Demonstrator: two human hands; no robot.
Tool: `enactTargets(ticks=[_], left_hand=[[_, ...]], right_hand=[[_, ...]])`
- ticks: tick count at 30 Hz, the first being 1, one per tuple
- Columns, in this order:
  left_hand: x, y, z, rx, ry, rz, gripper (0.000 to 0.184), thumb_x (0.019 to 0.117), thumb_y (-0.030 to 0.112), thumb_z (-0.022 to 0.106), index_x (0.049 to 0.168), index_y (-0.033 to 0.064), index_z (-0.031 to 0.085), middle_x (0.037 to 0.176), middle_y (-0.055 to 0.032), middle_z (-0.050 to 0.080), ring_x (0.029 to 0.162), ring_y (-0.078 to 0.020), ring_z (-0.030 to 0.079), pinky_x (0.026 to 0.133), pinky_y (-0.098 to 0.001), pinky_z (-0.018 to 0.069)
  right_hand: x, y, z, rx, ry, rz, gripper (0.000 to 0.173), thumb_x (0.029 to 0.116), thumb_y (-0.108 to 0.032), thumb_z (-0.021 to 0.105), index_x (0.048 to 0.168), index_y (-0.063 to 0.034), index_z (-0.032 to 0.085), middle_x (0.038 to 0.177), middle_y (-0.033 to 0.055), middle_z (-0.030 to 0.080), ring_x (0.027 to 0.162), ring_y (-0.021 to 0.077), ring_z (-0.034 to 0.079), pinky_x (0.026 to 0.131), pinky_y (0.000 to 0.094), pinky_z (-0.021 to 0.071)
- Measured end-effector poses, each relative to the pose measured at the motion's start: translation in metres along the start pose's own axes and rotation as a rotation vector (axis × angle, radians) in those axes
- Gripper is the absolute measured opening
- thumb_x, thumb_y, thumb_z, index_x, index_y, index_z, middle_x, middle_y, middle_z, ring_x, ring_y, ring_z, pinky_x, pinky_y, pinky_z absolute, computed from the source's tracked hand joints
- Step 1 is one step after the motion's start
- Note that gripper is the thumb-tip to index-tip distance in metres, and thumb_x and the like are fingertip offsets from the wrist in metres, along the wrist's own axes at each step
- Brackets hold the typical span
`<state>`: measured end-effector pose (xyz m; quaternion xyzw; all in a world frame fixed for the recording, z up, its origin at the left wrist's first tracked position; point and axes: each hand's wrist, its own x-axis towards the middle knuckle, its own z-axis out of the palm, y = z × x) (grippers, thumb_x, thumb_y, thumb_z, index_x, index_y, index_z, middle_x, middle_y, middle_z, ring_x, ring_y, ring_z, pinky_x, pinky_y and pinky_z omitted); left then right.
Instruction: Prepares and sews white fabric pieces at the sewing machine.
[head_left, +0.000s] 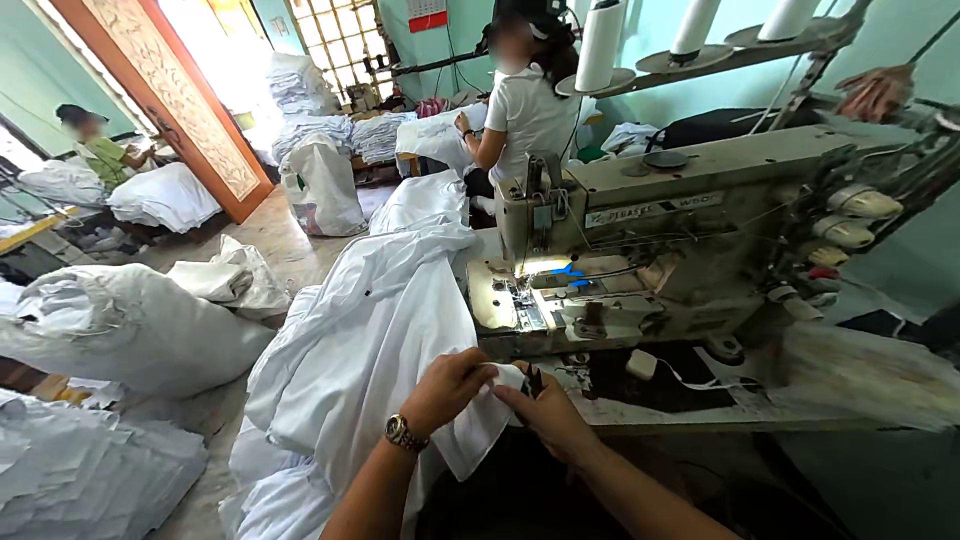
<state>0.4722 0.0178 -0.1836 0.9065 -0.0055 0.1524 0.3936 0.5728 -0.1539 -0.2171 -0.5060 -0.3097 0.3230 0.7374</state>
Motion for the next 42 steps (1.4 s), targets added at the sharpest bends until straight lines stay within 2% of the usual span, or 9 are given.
enactTargets(ticks=[3, 8, 11, 22, 25, 28, 33, 37, 42], left_hand=[[-0.005, -0.003, 0.002, -0.018, 0.128, -0.019, 0.026, 0.1065, 0.024, 0.055, 0.101, 0.0014, 0.068, 0.071, -0.0035, 0.064, 0.060, -0.0082, 0.061, 0.059, -0.0251, 0.0539], [-0.038, 0.005, 0.033, -0.014, 0.441, 0.079, 0.047, 0.1030, 0.027, 0.059, 0.138, -0.0022, 0.049, 0.091, -0.0069, 0.066, 0.064, -0.0075, 0.061, 0.058, -0.0245, 0.0553], [-0.062, 0.012, 0.063, 0.062, 0.540, 0.097, 0.051, 0.0930, 0.044, 0.072, 0.120, 0.0055, 0.053, 0.084, -0.0040, 0.060, 0.064, -0.0066, 0.058, 0.058, -0.0213, 0.0521], [-0.155, 0.004, -0.004, 0.579, 0.486, -0.433, 0.031, 0.0766, -0.001, 0.072, 0.107, 0.0049, 0.075, 0.105, -0.0182, 0.070, 0.092, -0.0368, 0.071, 0.074, -0.0576, 0.0595], [-0.166, 0.023, -0.025, 0.392, 0.694, -0.276, 0.019, 0.0871, 0.009, 0.057, 0.099, 0.0051, 0.071, 0.093, -0.0039, 0.067, 0.085, -0.0122, 0.065, 0.074, -0.0303, 0.0566], [-0.147, 0.057, -0.013, -0.185, 0.435, -0.021, 0.018, 0.1004, 0.021, 0.058, 0.114, 0.0187, 0.069, 0.103, 0.0107, 0.072, 0.094, 0.0041, 0.066, 0.084, -0.0182, 0.0562], [-0.093, 0.035, 0.030, -0.115, -0.172, -0.077, 0.058, 0.0890, 0.027, 0.080, 0.139, 0.0061, 0.058, 0.130, -0.0148, 0.063, 0.101, -0.0221, 0.069, 0.082, -0.0392, 0.0611], [-0.057, 0.033, 0.053, -0.227, 0.202, -0.039, 0.049, 0.0835, 0.029, 0.084, 0.117, 0.0024, 0.061, 0.109, -0.0061, 0.066, 0.098, -0.0118, 0.068, 0.083, -0.0305, 0.0605], [-0.043, 0.029, 0.057, -0.323, 0.190, -0.027, 0.017, 0.0872, 0.014, 0.080, 0.094, 0.0015, 0.070, 0.082, -0.0017, 0.072, 0.073, -0.0080, 0.070, 0.071, -0.0272, 0.0608]], right_hand=[[-0.008, 0.013, 0.002, -0.013, -0.041, 0.031, 0.034, 0.0863, -0.010, 0.081, 0.116, -0.0026, 0.067, 0.097, 0.0021, 0.075, 0.083, 0.0083, 0.071, 0.076, 0.0266, 0.0607], [-0.012, 0.002, 0.003, -0.068, -0.076, 0.058, 0.029, 0.0838, -0.003, 0.081, 0.110, -0.0024, 0.069, 0.094, 0.0030, 0.075, 0.081, 0.0090, 0.071, 0.074, 0.0267, 0.0611], [-0.011, -0.015, 0.008, -0.010, -0.029, 0.082, 0.026, 0.0818, -0.004, 0.083, 0.104, -0.0045, 0.069, 0.082, 0.0016, 0.072, 0.059, 0.0047, 0.061, 0.054, 0.0211, 0.0526], [-0.004, -0.063, -0.001, 0.241, 0.114, -0.164, 0.020, 0.0829, -0.001, 0.081, 0.098, -0.0070, 0.070, 0.078, 0.0050, 0.072, 0.049, 0.0034, 0.055, 0.044, 0.0174, 0.0475], [-0.003, -0.061, -0.002, 0.260, 0.136, -0.142, 0.019, 0.0831, 0.001, 0.079, 0.098, -0.0052, 0.069, 0.078, 0.0060, 0.071, 0.049, 0.0038, 0.054, 0.044, 0.0176, 0.0470], [-0.003, -0.057, -0.001, 0.236, 0.101, -0.089, 0.020, 0.0827, 0.002, 0.078, 0.094, -0.0085, 0.066, 0.070, 0.0016, 0.067, 0.047, 0.0029, 0.054, 0.044, 0.0180, 0.0473], [-0.009, -0.049, -0.008, 0.105, 0.027, -0.083, 0.021, 0.0831, -0.002, 0.080, 0.094, -0.0115, 0.064, 0.068, -0.0024, 0.063, 0.048, 0.0027, 0.052, 0.045, 0.0183, 0.0465], [-0.022, -0.038, -0.010, -0.088, -0.027, 0.000, 0.024, 0.0804, -0.008, 0.084, 0.098, -0.0073, 0.068, 0.076, -0.0022, 0.069, 0.061, 0.0047, 0.062, 0.058, 0.0224, 0.0546], [-0.025, -0.033, -0.014, -0.205, -0.144, -0.041, 0.026, 0.0792, -0.008, 0.086, 0.101, -0.0044, 0.072, 0.086, -0.0015, 0.074, 0.078, 0.0050, 0.071, 0.076, 0.0253, 0.0615]])
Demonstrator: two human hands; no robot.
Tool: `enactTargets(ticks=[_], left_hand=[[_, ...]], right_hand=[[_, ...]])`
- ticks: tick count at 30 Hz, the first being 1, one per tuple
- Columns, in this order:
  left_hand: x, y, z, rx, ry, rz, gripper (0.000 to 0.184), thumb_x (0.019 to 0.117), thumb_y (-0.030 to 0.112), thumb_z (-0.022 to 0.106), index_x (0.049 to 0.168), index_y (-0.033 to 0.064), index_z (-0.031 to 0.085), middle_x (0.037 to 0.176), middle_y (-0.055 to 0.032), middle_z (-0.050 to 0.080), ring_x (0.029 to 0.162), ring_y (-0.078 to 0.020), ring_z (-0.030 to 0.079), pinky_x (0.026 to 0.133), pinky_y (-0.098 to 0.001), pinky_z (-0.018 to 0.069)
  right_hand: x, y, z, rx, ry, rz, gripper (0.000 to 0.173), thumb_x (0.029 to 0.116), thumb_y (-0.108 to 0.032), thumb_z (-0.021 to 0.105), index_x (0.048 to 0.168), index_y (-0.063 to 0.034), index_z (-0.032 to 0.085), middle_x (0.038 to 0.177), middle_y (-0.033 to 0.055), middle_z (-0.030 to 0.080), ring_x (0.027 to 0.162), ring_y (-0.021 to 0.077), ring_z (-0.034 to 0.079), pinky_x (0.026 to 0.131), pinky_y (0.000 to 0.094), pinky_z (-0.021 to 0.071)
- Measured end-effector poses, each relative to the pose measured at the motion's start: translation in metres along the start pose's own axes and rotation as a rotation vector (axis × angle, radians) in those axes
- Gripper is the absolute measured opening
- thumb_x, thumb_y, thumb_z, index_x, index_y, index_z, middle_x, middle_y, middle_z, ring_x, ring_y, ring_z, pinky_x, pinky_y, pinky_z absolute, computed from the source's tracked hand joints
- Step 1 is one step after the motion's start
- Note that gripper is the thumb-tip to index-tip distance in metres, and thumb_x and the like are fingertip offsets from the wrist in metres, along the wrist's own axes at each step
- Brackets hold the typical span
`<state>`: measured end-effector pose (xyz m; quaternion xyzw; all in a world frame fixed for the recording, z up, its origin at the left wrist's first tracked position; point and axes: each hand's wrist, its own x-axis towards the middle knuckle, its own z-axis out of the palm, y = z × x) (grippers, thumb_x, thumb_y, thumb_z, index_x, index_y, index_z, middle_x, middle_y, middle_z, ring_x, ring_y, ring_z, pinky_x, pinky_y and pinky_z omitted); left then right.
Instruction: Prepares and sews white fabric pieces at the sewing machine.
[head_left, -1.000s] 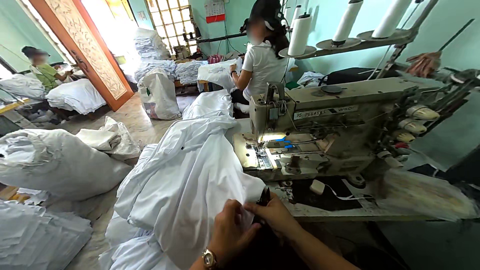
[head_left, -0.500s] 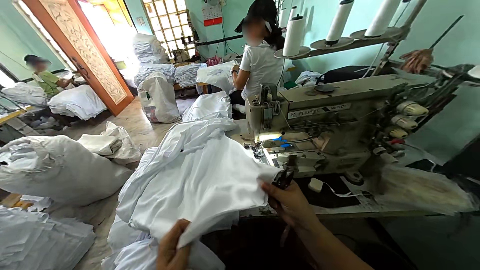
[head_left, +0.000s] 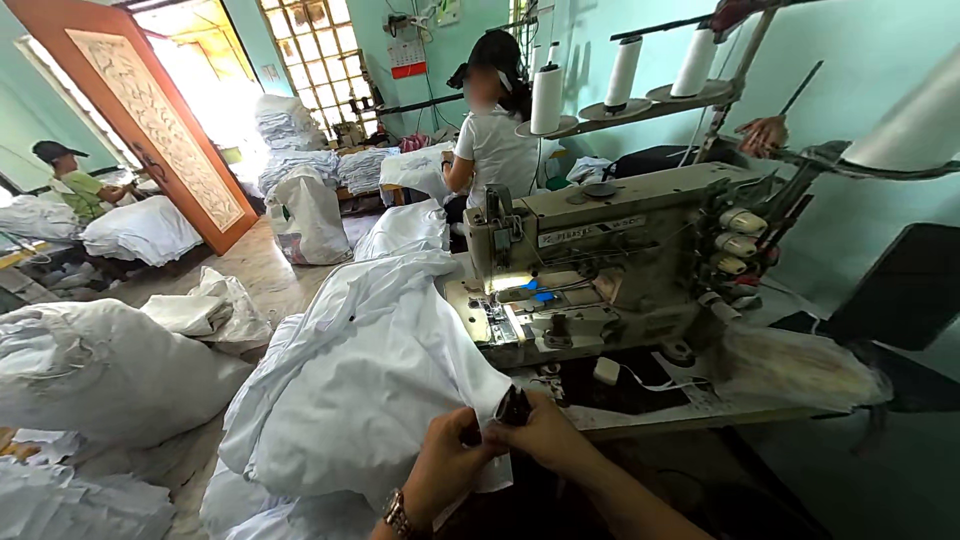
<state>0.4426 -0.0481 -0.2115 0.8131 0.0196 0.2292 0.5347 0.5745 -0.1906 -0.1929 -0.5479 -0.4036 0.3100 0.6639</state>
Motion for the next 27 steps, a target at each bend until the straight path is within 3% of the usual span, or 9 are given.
enactTargets(ticks=[2, 4, 8, 11, 14, 16, 19, 22, 27], left_hand=[[-0.004, 0.000, -0.013, 0.130, 0.076, 0.061, 0.017, 0.0893, 0.015, 0.079, 0.089, 0.0015, 0.068, 0.082, -0.0028, 0.069, 0.071, -0.0077, 0.066, 0.067, -0.0251, 0.0590], [-0.010, 0.008, -0.032, 0.171, 0.235, 0.105, 0.012, 0.0871, 0.007, 0.077, 0.095, 0.0005, 0.070, 0.093, -0.0041, 0.072, 0.080, -0.0084, 0.070, 0.073, -0.0260, 0.0621], [-0.025, 0.039, -0.075, -0.261, 0.393, 0.022, 0.015, 0.0933, 0.012, 0.070, 0.104, 0.0174, 0.062, 0.083, 0.0043, 0.070, 0.074, -0.0039, 0.067, 0.070, -0.0230, 0.0586], [-0.029, 0.044, -0.084, -0.164, 0.301, -0.049, 0.011, 0.1016, 0.013, 0.058, 0.112, 0.0129, 0.058, 0.077, 0.0032, 0.068, 0.067, -0.0037, 0.065, 0.064, -0.0202, 0.0556], [-0.025, 0.049, -0.084, -0.037, 0.272, -0.050, 0.018, 0.1032, 0.011, 0.052, 0.118, 0.0090, 0.061, 0.075, 0.0031, 0.066, 0.063, -0.0029, 0.062, 0.060, -0.0185, 0.0532], [-0.021, 0.054, -0.088, 0.006, 0.250, 0.034, 0.019, 0.1037, 0.011, 0.052, 0.114, 0.0082, 0.067, 0.080, 0.0041, 0.066, 0.068, -0.0013, 0.060, 0.063, -0.0165, 0.0517], [-0.016, 0.065, -0.096, 0.144, 0.201, 0.158, 0.015, 0.0985, 0.019, 0.066, 0.109, 0.0155, 0.076, 0.095, 0.0066, 0.072, 0.082, 0.0007, 0.064, 0.073, -0.0146, 0.0534], [-0.014, 0.069, -0.099, 0.424, 0.232, 0.166, 0.026, 0.0858, 0.033, 0.080, 0.111, 0.0277, 0.078, 0.090, 0.0106, 0.066, 0.082, 0.0039, 0.058, 0.073, -0.0123, 0.0490], [-0.018, 0.043, -0.091, 0.718, 0.342, 0.089, 0.028, 0.0852, 0.044, 0.077, 0.111, 0.0327, 0.080, 0.083, 0.0101, 0.060, 0.072, 0.0023, 0.053, 0.065, -0.0179, 0.0471]], right_hand=[[0.000, 0.002, -0.007, -0.069, -0.012, -0.017, 0.025, 0.0797, -0.012, 0.086, 0.098, -0.0054, 0.071, 0.082, -0.0029, 0.072, 0.073, 0.0029, 0.068, 0.072, 0.0227, 0.0592], [-0.001, 0.005, -0.013, -0.236, -0.010, -0.074, 0.023, 0.0843, -0.014, 0.081, 0.103, -0.0052, 0.071, 0.084, -0.0034, 0.070, 0.073, 0.0004, 0.064, 0.070, 0.0195, 0.0561], [0.007, 0.031, -0.034, -0.604, 0.188, -0.274, 0.015, 0.0876, -0.008, 0.068, 0.101, -0.0040, 0.074, 0.089, 0.0078, 0.069, 0.077, 0.0128, 0.065, 0.071, 0.0289, 0.0571], [0.011, 0.034, -0.036, -0.314, 0.306, -0.130, 0.011, 0.0897, -0.008, 0.070, 0.100, -0.0051, 0.073, 0.087, -0.0003, 0.071, 0.072, 0.0020, 0.064, 0.066, 0.0191, 0.0547], [0.012, 0.019, -0.032, 0.118, 0.254, 0.134, 0.013, 0.0967, -0.003, 0.064, 0.108, -0.0028, 0.069, 0.084, 0.0019, 0.069, 0.053, 0.0037, 0.055, 0.047, 0.0184, 0.0464], [0.011, 0.010, -0.032, 0.404, 0.195, 0.250, 0.014, 0.1014, -0.003, 0.054, 0.111, -0.0053, 0.064, 0.080, 0.0019, 0.065, 0.050, 0.0036, 0.050, 0.045, 0.0179, 0.0443], [0.008, 0.000, -0.040, 0.485, 0.044, 0.145, 0.015, 0.1026, -0.010, 0.054, 0.110, -0.0147, 0.066, 0.083, -0.0023, 0.070, 0.059, 0.0014, 0.060, 0.053, 0.0180, 0.0509], [0.009, -0.003, -0.056, 0.315, -0.031, -0.041, 0.011, 0.0984, -0.015, 0.067, 0.106, -0.0173, 0.074, 0.088, -0.0050, 0.074, 0.073, 0.0007, 0.067, 0.066, 0.0191, 0.0570], [0.007, 0.004, -0.063, -0.212, -0.022, -0.200, 0.029, 0.0884, -0.024, 0.079, 0.116, -0.0164, 0.078, 0.094, -0.0071, 0.070, 0.079, -0.0030, 0.061, 0.071, 0.0148, 0.0524]])
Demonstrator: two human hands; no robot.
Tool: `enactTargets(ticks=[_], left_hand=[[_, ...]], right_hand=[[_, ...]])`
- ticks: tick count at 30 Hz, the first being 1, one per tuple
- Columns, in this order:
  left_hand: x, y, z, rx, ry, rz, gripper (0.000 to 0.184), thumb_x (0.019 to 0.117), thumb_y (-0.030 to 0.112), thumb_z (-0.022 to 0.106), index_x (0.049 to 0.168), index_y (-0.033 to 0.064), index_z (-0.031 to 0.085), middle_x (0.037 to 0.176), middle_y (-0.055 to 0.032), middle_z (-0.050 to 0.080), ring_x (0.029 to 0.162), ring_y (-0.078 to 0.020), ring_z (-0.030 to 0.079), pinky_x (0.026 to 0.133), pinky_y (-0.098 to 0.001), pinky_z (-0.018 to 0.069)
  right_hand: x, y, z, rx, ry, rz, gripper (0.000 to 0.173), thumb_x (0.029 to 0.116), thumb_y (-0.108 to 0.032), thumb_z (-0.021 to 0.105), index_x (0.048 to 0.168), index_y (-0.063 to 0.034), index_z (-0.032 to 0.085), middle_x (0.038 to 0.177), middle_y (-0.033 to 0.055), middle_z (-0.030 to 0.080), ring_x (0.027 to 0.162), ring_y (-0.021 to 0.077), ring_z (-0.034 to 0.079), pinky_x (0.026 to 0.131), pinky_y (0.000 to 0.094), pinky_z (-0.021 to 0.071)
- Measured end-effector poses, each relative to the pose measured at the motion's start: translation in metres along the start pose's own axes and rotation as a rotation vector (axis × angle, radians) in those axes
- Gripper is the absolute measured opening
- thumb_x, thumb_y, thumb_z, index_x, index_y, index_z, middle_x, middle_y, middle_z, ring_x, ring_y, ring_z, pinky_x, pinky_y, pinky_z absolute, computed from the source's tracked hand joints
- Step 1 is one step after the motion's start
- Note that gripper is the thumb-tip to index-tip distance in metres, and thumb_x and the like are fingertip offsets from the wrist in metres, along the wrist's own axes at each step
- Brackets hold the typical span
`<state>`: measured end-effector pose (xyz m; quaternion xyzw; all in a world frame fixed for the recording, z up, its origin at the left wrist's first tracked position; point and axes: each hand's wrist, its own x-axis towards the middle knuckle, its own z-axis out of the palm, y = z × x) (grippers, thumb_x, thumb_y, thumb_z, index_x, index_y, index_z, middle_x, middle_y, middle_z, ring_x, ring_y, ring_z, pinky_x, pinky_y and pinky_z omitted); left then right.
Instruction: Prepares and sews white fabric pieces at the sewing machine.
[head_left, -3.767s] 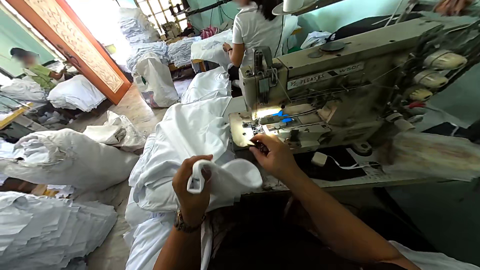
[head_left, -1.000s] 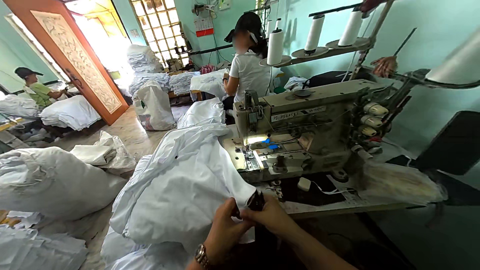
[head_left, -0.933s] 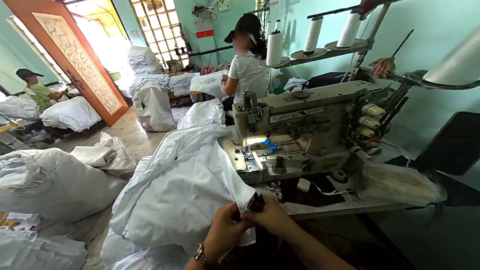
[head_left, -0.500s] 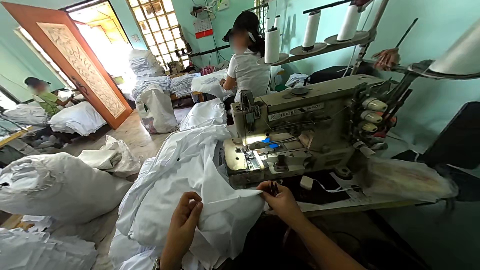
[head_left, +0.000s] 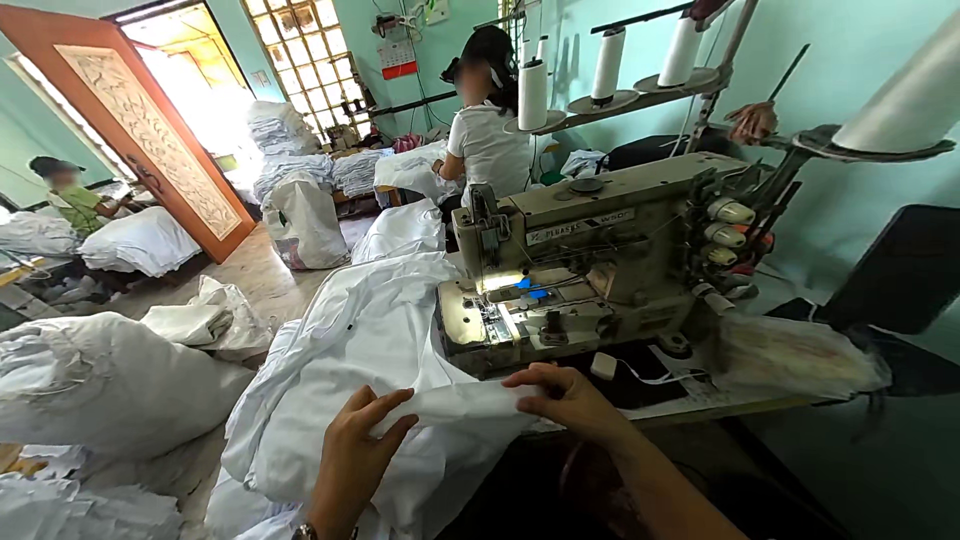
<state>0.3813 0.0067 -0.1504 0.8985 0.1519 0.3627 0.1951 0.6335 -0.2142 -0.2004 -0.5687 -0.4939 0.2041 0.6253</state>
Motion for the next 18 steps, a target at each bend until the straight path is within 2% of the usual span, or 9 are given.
enactTargets(ticks=[2, 6, 11, 18], left_hand=[[-0.0018, -0.0017, 0.0009, 0.015, 0.018, 0.004, 0.024, 0.0865, 0.041, 0.076, 0.107, 0.0304, 0.081, 0.081, 0.0102, 0.059, 0.071, 0.0028, 0.052, 0.064, -0.0171, 0.0462], [-0.0017, 0.0010, 0.0006, 0.005, 0.038, 0.034, 0.018, 0.0906, 0.036, 0.075, 0.105, 0.0268, 0.082, 0.080, 0.0077, 0.059, 0.070, 0.0013, 0.052, 0.064, -0.0177, 0.0456], [-0.0007, 0.0057, -0.0021, 0.000, 0.043, 0.066, 0.015, 0.0941, 0.030, 0.073, 0.104, 0.0226, 0.082, 0.079, 0.0050, 0.058, 0.070, -0.0006, 0.051, 0.065, -0.0179, 0.0437], [-0.0025, 0.0030, 0.0014, -0.007, 0.059, 0.092, 0.015, 0.0947, 0.029, 0.072, 0.101, 0.0198, 0.082, 0.077, 0.0052, 0.057, 0.070, 0.0002, 0.050, 0.064, -0.0165, 0.0421]], right_hand=[[-0.0031, -0.0008, 0.0029, -0.180, 0.010, -0.021, 0.038, 0.0850, -0.032, 0.082, 0.122, -0.0237, 0.077, 0.087, -0.0056, 0.062, 0.077, -0.0024, 0.055, 0.068, 0.0136, 0.0480], [-0.0058, -0.0058, 0.0067, -0.368, 0.083, -0.076, 0.027, 0.0909, -0.031, 0.076, 0.118, -0.0280, 0.079, 0.083, -0.0024, 0.058, 0.073, -0.0005, 0.052, 0.065, 0.0150, 0.0464], [-0.0078, -0.0052, 0.0057, -0.415, 0.099, -0.143, 0.022, 0.0950, -0.031, 0.071, 0.114, -0.0279, 0.080, 0.081, -0.0033, 0.055, 0.071, -0.0031, 0.049, 0.062, 0.0115, 0.0422], [-0.0078, -0.0013, 0.0043, -0.422, 0.104, -0.182, 0.024, 0.0937, -0.041, 0.073, 0.112, -0.0268, 0.081, 0.079, -0.0036, 0.056, 0.072, -0.0022, 0.050, 0.064, 0.0122, 0.0424]])
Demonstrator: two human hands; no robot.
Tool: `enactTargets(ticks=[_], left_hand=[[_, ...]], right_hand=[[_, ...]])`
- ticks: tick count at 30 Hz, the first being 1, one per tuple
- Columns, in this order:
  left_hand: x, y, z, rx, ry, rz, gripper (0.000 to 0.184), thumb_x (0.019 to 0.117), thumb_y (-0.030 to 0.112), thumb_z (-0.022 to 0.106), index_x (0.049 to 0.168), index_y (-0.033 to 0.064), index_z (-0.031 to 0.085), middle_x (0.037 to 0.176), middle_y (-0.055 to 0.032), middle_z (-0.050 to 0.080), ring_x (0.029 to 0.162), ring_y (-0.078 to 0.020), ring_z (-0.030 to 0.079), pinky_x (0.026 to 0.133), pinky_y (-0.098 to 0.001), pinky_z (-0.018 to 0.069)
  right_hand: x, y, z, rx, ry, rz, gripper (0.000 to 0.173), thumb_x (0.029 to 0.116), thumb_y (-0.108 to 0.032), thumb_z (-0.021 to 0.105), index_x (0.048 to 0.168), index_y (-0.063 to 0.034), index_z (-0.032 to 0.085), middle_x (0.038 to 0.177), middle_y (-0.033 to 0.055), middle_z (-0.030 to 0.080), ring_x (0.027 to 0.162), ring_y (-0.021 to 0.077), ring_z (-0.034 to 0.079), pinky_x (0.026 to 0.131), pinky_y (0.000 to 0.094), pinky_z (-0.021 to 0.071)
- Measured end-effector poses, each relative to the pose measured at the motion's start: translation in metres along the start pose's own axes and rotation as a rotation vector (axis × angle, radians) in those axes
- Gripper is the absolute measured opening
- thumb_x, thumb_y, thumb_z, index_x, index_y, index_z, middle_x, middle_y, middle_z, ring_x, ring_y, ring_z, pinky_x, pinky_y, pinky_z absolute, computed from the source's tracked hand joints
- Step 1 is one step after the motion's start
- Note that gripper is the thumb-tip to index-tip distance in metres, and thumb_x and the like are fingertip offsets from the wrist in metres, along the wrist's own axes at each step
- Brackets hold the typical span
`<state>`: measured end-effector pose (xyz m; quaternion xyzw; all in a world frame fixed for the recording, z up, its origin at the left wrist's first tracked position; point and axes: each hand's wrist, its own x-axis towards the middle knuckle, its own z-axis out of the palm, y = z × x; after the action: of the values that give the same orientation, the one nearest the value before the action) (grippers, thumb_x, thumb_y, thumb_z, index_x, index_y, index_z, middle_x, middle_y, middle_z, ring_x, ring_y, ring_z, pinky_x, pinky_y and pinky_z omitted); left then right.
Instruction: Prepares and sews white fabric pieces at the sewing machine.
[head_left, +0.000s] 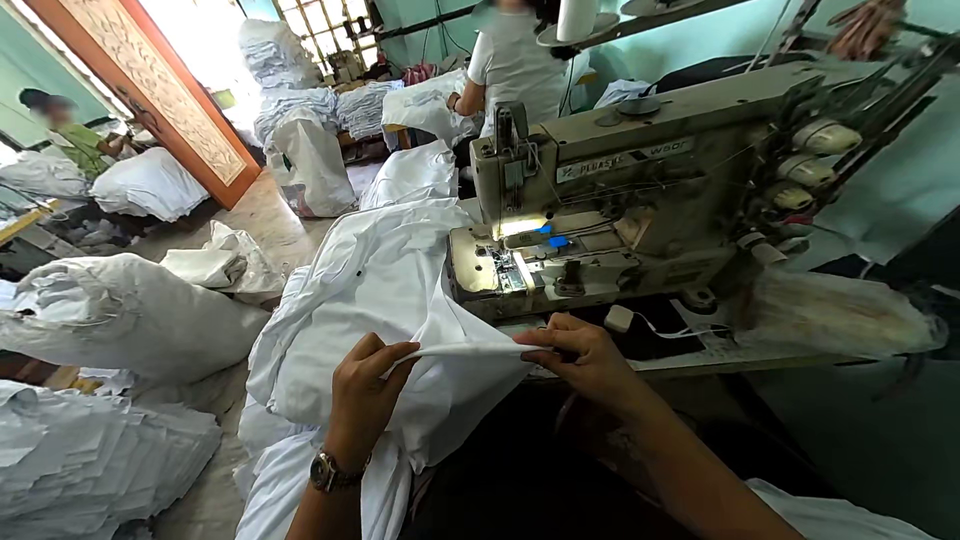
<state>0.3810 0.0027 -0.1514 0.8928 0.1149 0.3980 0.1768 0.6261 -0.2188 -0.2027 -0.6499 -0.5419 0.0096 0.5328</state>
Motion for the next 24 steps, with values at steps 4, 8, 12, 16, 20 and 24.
enactTargets(ticks=[4, 8, 12, 16, 20, 24], left_hand=[[0.000, 0.001, 0.002, 0.007, 0.007, 0.010, 0.017, 0.0958, 0.031, 0.070, 0.100, 0.0194, 0.081, 0.076, 0.0058, 0.056, 0.069, 0.0007, 0.050, 0.064, -0.0158, 0.0422], [0.001, -0.001, 0.003, 0.024, 0.009, 0.012, 0.017, 0.0957, 0.033, 0.069, 0.098, 0.0213, 0.081, 0.077, 0.0077, 0.056, 0.069, 0.0023, 0.049, 0.063, -0.0149, 0.0421], [0.000, -0.002, 0.003, 0.024, 0.021, 0.014, 0.017, 0.0956, 0.033, 0.069, 0.099, 0.0218, 0.082, 0.077, 0.0081, 0.056, 0.070, 0.0031, 0.049, 0.063, -0.0140, 0.0420], [-0.002, -0.003, 0.003, 0.018, 0.017, 0.021, 0.017, 0.0956, 0.034, 0.069, 0.099, 0.0223, 0.081, 0.076, 0.0082, 0.056, 0.070, 0.0025, 0.050, 0.063, -0.0144, 0.0425], [-0.003, -0.003, 0.002, 0.015, 0.018, 0.033, 0.018, 0.0954, 0.033, 0.069, 0.099, 0.0218, 0.081, 0.077, 0.0071, 0.056, 0.070, 0.0022, 0.051, 0.064, -0.0143, 0.0433], [-0.007, -0.005, 0.000, 0.043, 0.020, 0.023, 0.018, 0.0950, 0.034, 0.069, 0.098, 0.0214, 0.081, 0.077, 0.0065, 0.058, 0.070, 0.0010, 0.052, 0.064, -0.0157, 0.0445]], right_hand=[[0.001, 0.002, 0.000, -0.006, -0.009, -0.018, 0.021, 0.0951, -0.038, 0.072, 0.107, -0.0246, 0.082, 0.078, -0.0034, 0.057, 0.070, -0.0027, 0.051, 0.062, 0.0117, 0.0425], [0.002, 0.003, 0.001, 0.053, -0.052, -0.036, 0.022, 0.0943, -0.038, 0.073, 0.106, -0.0207, 0.082, 0.078, -0.0030, 0.059, 0.071, -0.0020, 0.053, 0.064, 0.0124, 0.0446], [0.005, -0.005, -0.001, 0.230, -0.249, -0.103, 0.030, 0.1015, -0.029, 0.065, 0.127, -0.0156, 0.073, 0.112, 0.0012, 0.075, 0.094, 0.0016, 0.069, 0.083, 0.0202, 0.0586], [0.014, -0.014, -0.003, 0.117, -0.528, -0.146, 0.037, 0.1010, -0.016, 0.053, 0.132, -0.0252, 0.070, 0.089, 0.0022, 0.072, 0.070, 0.0083, 0.062, 0.068, 0.0313, 0.0544], [0.025, -0.028, 0.001, 0.036, -0.766, -0.044, 0.054, 0.0961, -0.010, 0.056, 0.146, -0.0303, 0.059, 0.082, 0.0111, 0.069, 0.067, 0.0233, 0.063, 0.064, 0.0483, 0.0525], [0.029, -0.027, 0.005, -0.017, -0.798, 0.176, 0.071, 0.0995, -0.020, 0.059, 0.164, -0.0273, 0.030, 0.081, 0.0146, 0.064, 0.070, 0.0284, 0.061, 0.070, 0.0515, 0.0519]])
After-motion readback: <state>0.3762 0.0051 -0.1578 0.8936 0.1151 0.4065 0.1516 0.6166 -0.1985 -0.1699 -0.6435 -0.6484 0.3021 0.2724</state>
